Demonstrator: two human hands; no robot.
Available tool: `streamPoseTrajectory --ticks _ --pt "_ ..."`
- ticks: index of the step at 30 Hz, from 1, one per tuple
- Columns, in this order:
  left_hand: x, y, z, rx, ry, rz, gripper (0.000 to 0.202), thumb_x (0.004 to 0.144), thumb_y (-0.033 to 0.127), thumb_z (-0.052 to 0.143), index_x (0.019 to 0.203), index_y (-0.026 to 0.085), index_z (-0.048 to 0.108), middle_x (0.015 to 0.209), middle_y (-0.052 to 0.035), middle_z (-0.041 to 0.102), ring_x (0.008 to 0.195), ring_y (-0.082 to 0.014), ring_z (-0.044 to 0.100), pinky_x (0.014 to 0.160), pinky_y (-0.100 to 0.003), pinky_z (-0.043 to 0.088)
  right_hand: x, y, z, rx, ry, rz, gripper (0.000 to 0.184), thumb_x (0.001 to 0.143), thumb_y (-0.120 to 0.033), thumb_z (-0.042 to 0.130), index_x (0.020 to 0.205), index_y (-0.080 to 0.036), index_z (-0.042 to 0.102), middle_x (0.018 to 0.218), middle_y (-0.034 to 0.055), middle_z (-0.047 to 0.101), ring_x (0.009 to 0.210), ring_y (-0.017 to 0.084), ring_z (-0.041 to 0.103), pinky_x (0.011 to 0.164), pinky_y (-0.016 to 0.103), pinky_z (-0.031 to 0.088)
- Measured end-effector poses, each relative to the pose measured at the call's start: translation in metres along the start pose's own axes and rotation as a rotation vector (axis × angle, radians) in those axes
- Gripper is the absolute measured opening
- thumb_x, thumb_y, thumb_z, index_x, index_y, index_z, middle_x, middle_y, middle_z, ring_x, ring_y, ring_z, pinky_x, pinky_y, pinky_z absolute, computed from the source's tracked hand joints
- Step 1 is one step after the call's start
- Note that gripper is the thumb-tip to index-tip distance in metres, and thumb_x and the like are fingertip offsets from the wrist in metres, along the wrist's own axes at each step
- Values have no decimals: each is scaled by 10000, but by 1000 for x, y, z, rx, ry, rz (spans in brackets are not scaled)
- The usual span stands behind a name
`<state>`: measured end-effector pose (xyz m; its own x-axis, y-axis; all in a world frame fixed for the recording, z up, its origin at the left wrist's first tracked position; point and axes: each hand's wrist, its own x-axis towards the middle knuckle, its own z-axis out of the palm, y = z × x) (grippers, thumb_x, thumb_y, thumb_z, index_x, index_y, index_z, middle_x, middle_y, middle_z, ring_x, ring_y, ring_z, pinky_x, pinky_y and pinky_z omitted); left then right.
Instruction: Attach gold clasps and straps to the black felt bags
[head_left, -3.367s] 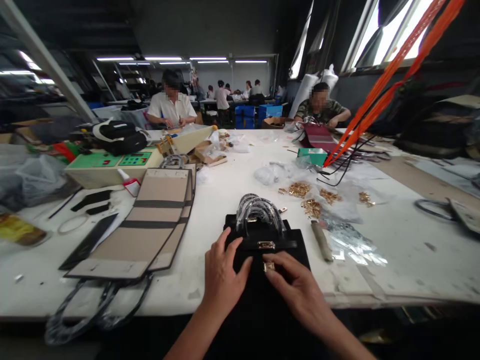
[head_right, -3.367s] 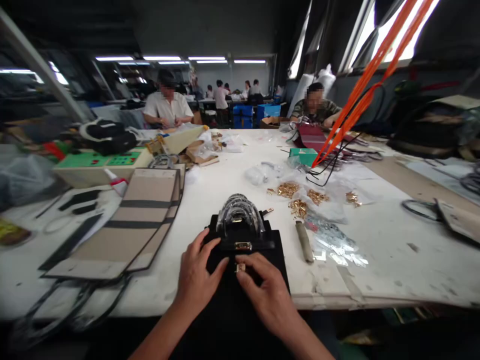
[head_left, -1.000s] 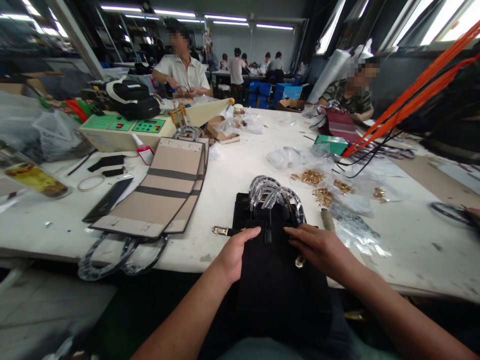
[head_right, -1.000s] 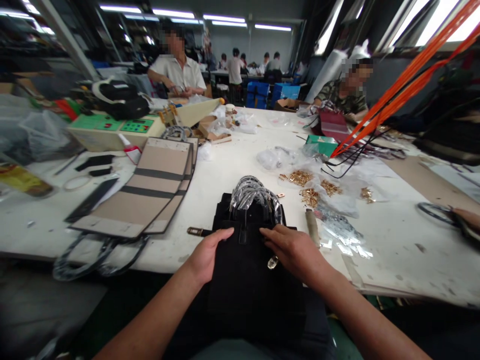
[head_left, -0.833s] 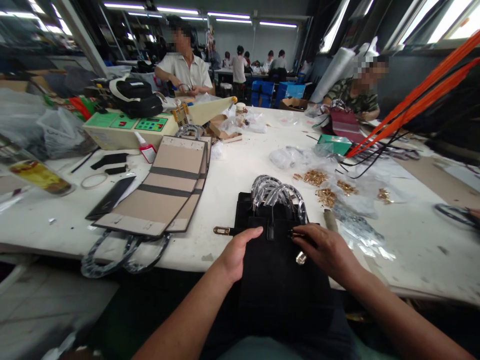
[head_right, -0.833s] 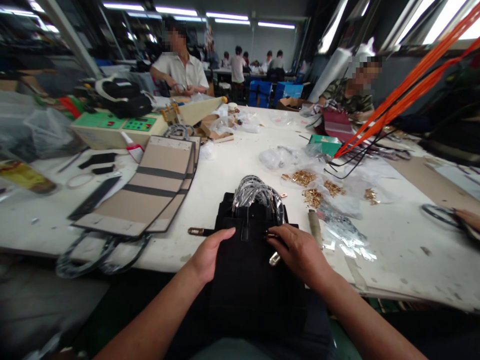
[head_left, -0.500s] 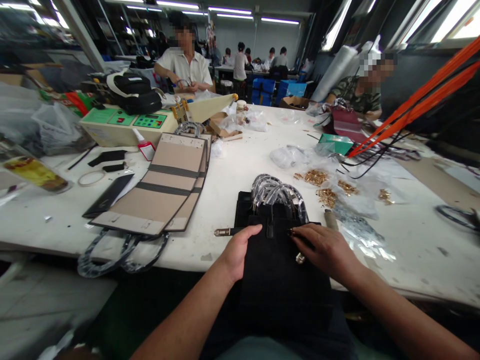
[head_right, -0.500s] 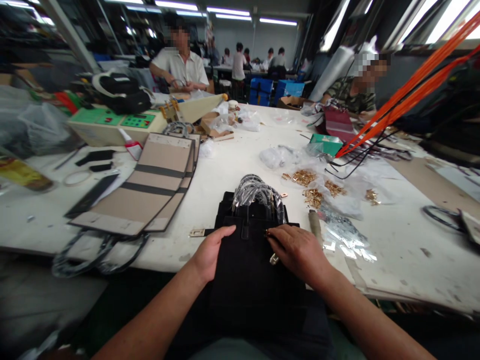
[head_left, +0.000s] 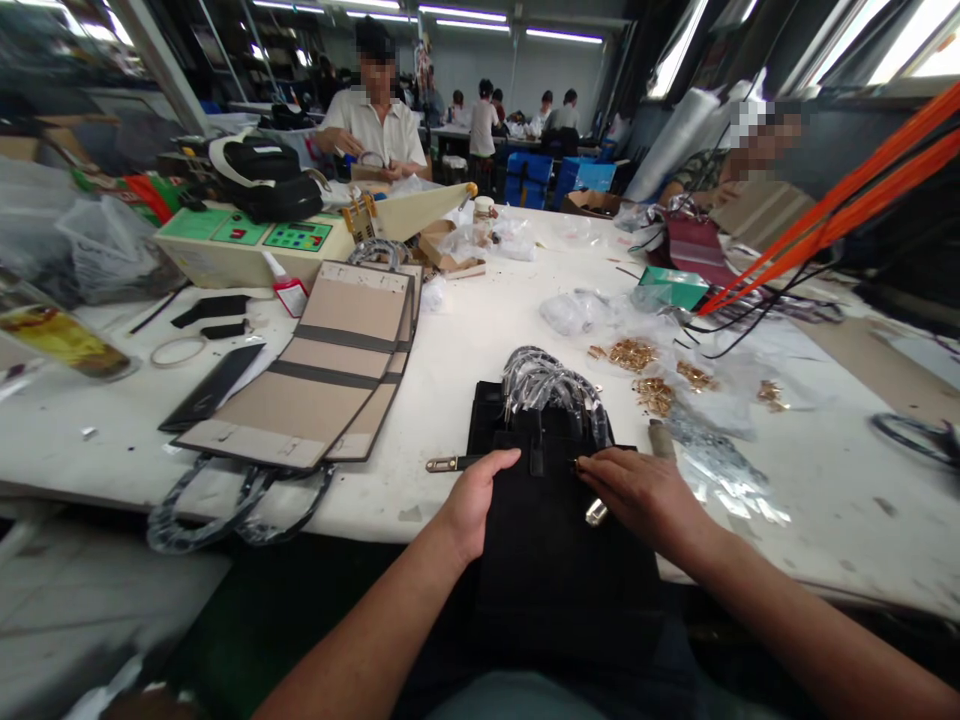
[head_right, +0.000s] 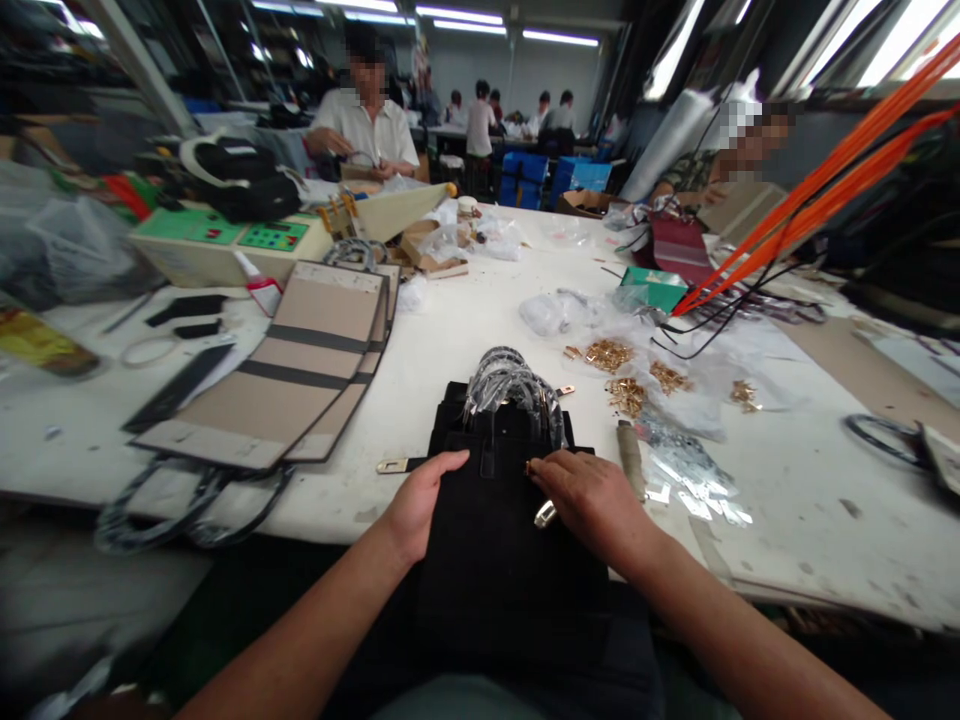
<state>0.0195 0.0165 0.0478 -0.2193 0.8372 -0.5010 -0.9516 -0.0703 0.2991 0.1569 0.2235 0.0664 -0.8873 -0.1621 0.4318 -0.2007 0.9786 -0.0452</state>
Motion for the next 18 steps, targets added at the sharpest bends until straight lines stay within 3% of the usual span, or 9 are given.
streamPoseTrajectory --ticks 11,18 --pt "-1 -5 2 -14 53 24 388 917 363 600 1070 44 756 961 -174 759 922 -286 741 880 -377 584 5 -7 2 28 -25 103 208 1046 -300 578 1140 -182 720 1010 66 729 831 184 708 732 306 515" --pt "4 -5 -1 7 83 43 387 921 366 611 1081 44 756 933 -158 757 762 -241 718 797 -357 589 19 -3 -5 63 -198 211 151 974 -308 614 1096 -240 671 992 4 679 789 177 672 682 297 430"
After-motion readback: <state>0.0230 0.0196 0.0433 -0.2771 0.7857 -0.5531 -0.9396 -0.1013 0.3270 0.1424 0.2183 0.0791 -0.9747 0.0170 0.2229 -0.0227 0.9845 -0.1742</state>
